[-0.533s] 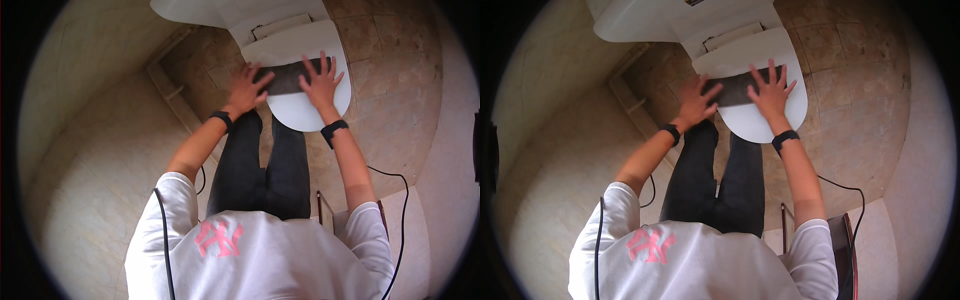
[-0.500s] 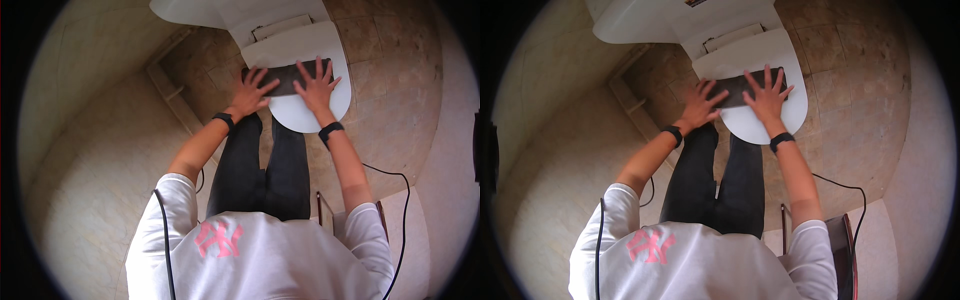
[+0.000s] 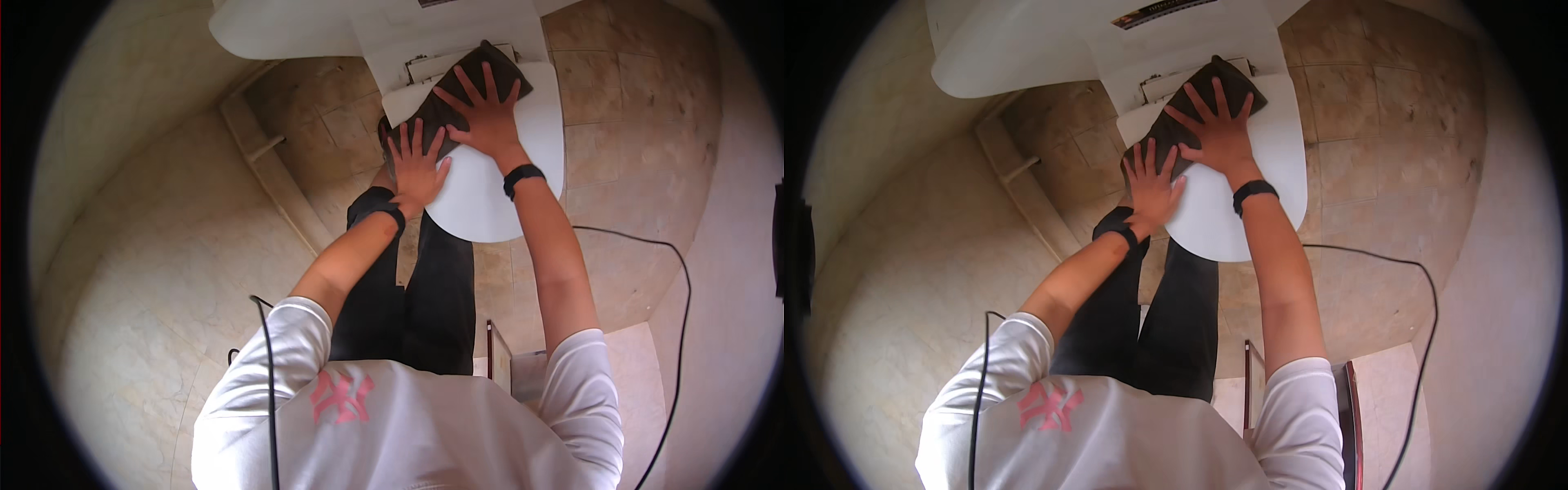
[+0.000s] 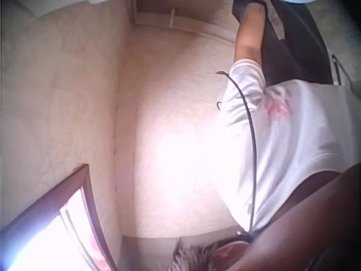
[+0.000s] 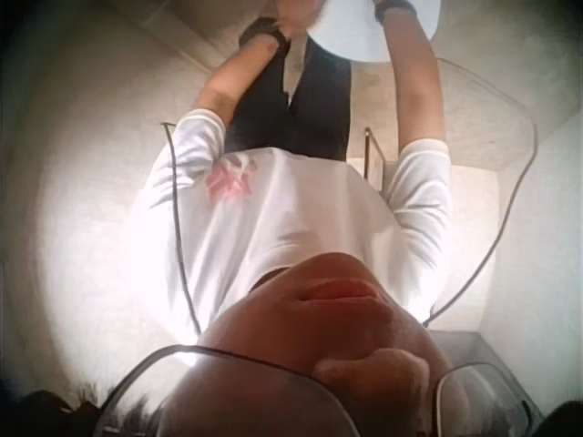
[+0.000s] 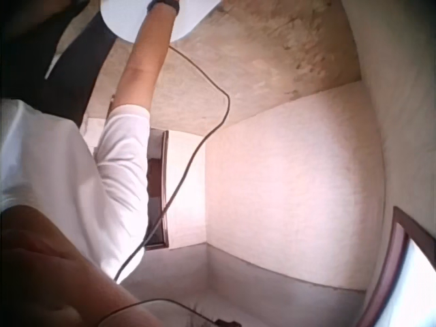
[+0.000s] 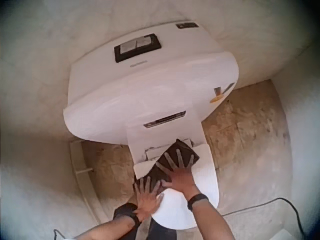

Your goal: The person wipes the interior rim and bowl of a toilet using a cloth, then cleans the lid, tank, and base of the fixture.

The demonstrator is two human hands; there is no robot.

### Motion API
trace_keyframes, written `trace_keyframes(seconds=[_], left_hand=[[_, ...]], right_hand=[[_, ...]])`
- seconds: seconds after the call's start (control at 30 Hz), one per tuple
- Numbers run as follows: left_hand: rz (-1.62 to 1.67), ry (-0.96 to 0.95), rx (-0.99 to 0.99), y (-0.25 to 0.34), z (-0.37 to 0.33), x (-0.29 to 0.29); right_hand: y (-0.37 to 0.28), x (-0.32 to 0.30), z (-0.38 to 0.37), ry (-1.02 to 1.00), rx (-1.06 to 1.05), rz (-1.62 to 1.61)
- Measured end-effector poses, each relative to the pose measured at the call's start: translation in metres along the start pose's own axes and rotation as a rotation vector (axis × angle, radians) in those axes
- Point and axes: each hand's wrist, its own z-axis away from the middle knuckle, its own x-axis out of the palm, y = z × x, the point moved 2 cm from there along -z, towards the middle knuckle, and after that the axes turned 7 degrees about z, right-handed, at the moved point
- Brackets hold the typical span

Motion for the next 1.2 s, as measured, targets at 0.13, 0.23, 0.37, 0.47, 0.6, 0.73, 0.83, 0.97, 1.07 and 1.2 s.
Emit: trace_keyframes(seconds=[0.13,0.23,0.37,0.47,0.6,0.73,0.83,0.97,1.07,1.2], left_hand=[[-0.031,0.042,-0.091,0.012,0.005,0.006],[-0.033,0.041,-0.066,0.007,0.007,0.018],[-0.016,0.028,-0.015,0.005,-0.002,0.012],[-0.002,0.025,0.048,0.0,-0.006,0.005],[-0.037,-0.074,0.162,-0.022,-0.004,0.008],[-0.008,-0.196,0.304,-0.056,0.011,0.027],[0.023,-0.253,0.397,-0.075,0.01,0.045],[0.025,-0.339,0.524,-0.082,0.016,0.049],[0.012,-0.387,0.614,-0.092,0.007,0.046],[0.02,-0.504,0.678,-0.099,-0.002,0.031]], right_hand=[[0.0,0.0,-0.002,-0.045,-0.104,0.052],[0.0,0.014,0.006,0.025,-0.07,0.083],[-0.001,0.021,0.009,0.062,0.046,0.137],[-0.007,0.026,0.016,0.145,0.13,0.122],[-0.018,0.051,0.039,0.193,0.209,-0.024],[-0.041,0.093,0.074,0.167,0.293,-0.074],[-0.058,0.113,0.089,0.088,0.441,0.011],[-0.084,0.121,0.115,0.087,0.575,0.018],[-0.105,0.132,0.121,0.105,0.72,-0.015],[-0.123,0.124,0.113,0.048,0.867,-0.028]])
